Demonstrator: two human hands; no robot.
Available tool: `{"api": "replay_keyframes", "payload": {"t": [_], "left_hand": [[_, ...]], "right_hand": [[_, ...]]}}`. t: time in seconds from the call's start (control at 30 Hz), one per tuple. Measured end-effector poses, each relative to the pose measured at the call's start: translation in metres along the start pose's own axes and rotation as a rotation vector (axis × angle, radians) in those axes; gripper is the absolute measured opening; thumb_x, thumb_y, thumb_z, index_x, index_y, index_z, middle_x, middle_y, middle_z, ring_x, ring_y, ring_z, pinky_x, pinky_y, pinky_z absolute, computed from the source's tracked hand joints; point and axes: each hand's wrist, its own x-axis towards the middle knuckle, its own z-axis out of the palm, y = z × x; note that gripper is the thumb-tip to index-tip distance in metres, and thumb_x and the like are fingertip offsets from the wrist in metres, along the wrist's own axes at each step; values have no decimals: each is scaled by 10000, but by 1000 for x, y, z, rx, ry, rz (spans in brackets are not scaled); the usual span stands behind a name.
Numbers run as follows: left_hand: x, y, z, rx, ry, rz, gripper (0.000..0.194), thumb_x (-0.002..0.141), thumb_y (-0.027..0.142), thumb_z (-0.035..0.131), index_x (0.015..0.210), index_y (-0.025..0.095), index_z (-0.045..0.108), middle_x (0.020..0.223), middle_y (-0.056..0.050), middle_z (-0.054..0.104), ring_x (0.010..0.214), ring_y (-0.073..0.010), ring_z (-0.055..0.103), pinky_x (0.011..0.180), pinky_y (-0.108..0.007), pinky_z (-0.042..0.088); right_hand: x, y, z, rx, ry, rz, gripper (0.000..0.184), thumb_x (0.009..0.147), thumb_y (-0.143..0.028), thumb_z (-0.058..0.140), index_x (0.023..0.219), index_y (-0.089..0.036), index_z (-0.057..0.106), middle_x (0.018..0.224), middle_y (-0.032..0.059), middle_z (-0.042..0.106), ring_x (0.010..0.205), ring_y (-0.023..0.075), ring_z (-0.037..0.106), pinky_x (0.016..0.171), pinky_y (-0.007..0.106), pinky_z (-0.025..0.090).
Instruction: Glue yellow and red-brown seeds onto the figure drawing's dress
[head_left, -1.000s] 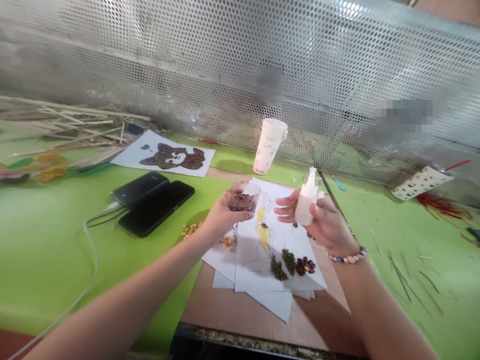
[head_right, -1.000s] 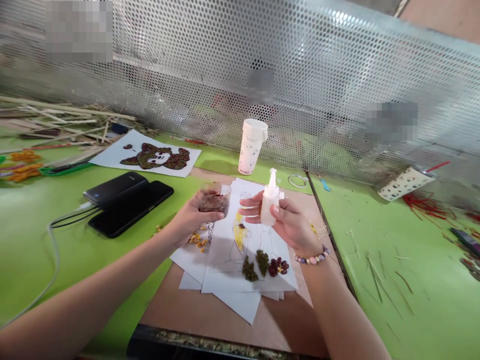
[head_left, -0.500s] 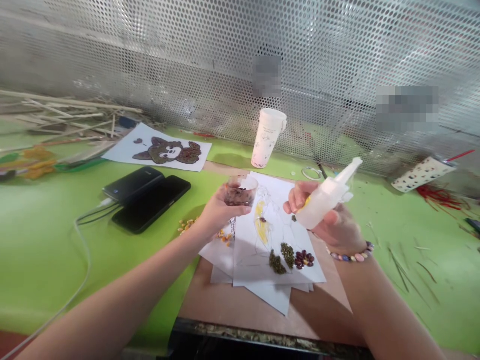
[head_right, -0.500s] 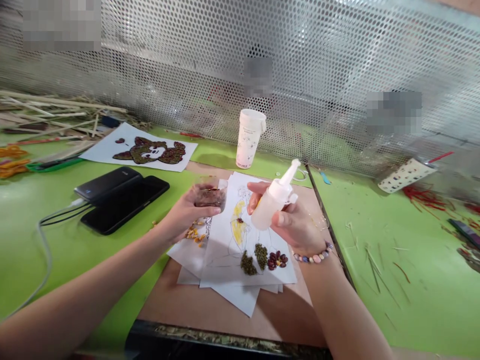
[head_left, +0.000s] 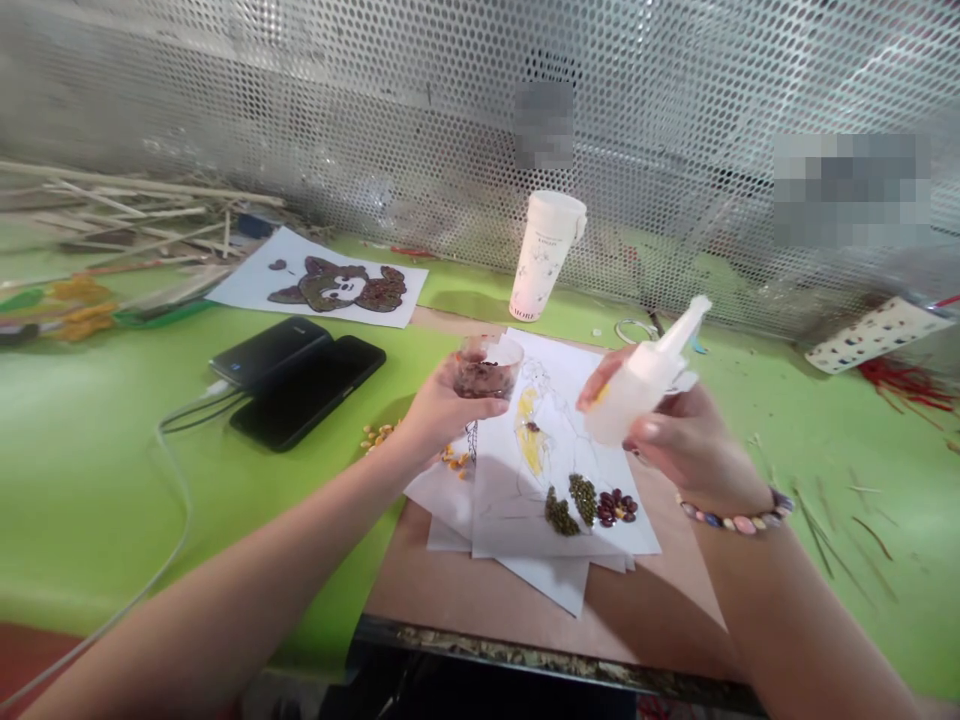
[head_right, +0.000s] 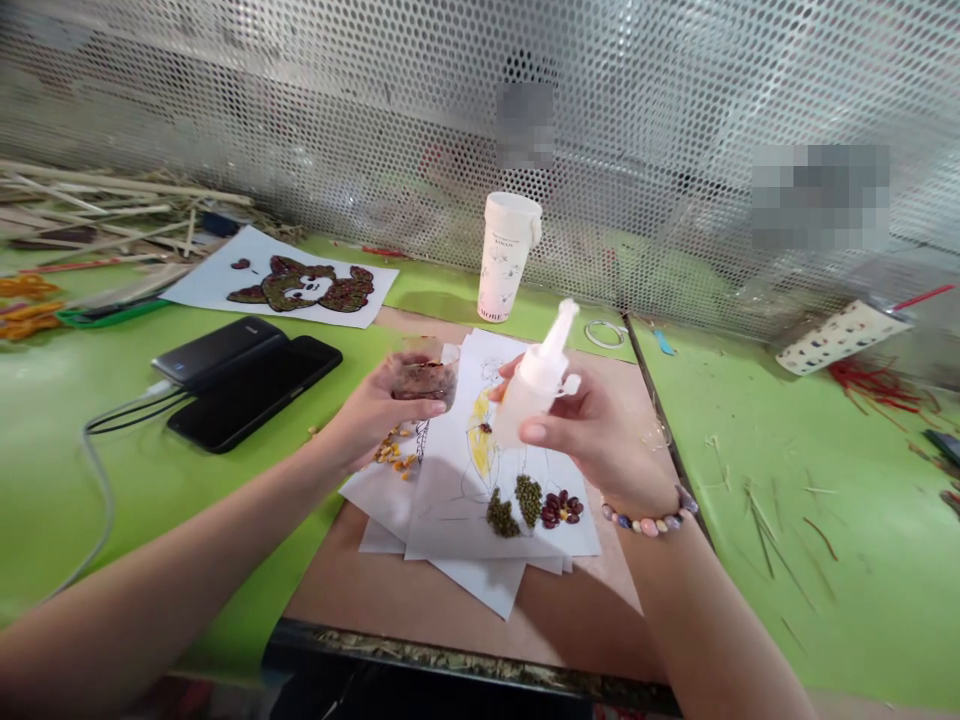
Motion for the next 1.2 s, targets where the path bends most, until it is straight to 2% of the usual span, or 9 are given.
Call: {"api": "replay_keyframes", "payload": {"t": [0.13, 0.23, 0.47, 0.73, 0.87, 0.93, 1.0, 1.07, 1.2], "left_hand": [[0, -2, -1, -28, -16, -3, 590, 541, 44, 822, 1048, 195, 562, 897, -3, 744, 872, -173, 706, 854, -333, 547], [0, -2, 2, -45, -23, -18, 620, 534, 40, 819, 1070, 196, 549, 886, 6, 742, 876, -175, 711, 874, -344, 547], [-4, 0, 8, -77, -63, -65, 661, 491, -3, 809, 1058, 207, 542, 916, -1, 747, 917, -191, 720, 849, -324, 559], [-5, -6, 5, 23, -127, -79, 665, 506, 34, 851, 1074, 212, 552, 951, -18, 726, 921, -194, 692, 847, -345, 528], [-6, -7, 4, 18, -145, -135, 690, 519, 51, 857, 1104, 223, 534, 945, -25, 733, 875, -185, 688, 802, -336, 528], [-6, -8, 5, -15, -165, -173, 726, 506, 49, 868, 1115, 228, 515, 946, -21, 735, 862, -178, 690, 806, -329, 533], [-7, -9, 5, -69, -214, -190, 761, 496, 38, 877, 1127, 229, 495, 918, -11, 731, 851, -174, 695, 808, -323, 539], [-7, -11, 6, -131, -278, -176, 789, 496, 25, 878, 1141, 228, 471, 889, -1, 722, 841, -170, 697, 796, -312, 543], [-10, -14, 6, -134, -412, -99, 846, 526, 29, 864, 1221, 252, 436, 1011, -21, 708, 910, -186, 706, 827, -319, 548]], "right_hand": [[24, 23, -7, -362, 307, 98, 341, 719, -360, 817, 1010, -236, 691, 1050, 34, 718, 975, 220, 657, 877, 380, 536], [49, 52, -18, -483, 413, 241, 375, 745, -259, 803, 1089, -181, 674, 1057, 59, 720, 976, 227, 664, 917, 409, 527], [86, 101, -34, -694, 527, 559, 372, 953, -383, 630, 1260, -175, 604, 1262, 93, 630, 1070, 224, 646, 898, 447, 565], [86, 110, -34, -772, 542, 538, 372, 944, -388, 639, 1248, -175, 607, 1250, 90, 633, 1079, 229, 640, 922, 464, 548], [61, 87, -18, -810, 610, 424, 634, 761, -286, 785, 1308, -115, 513, 1336, 196, 548, 1255, 363, 517, 1050, 592, 416], [38, 67, -7, -836, 631, 314, 656, 741, -258, 748, 1318, -117, 470, 1381, 222, 489, 1318, 391, 441, 1086, 608, 359], [14, 46, 4, -883, 604, 146, 560, 748, -252, 699, 1263, -183, 489, 1388, 165, 489, 1377, 363, 372, 1158, 596, 255], [-8, 32, 12, -938, 452, -122, 443, 784, -262, 632, 1207, -201, 515, 1315, 152, 548, 1328, 366, 426, 1126, 618, 288], [-29, 26, 22, -780, 28, -24, 503, 870, -329, 612, 1346, -269, 462, 1360, 105, 578, 1285, 313, 525, 1057, 556, 427]]}}
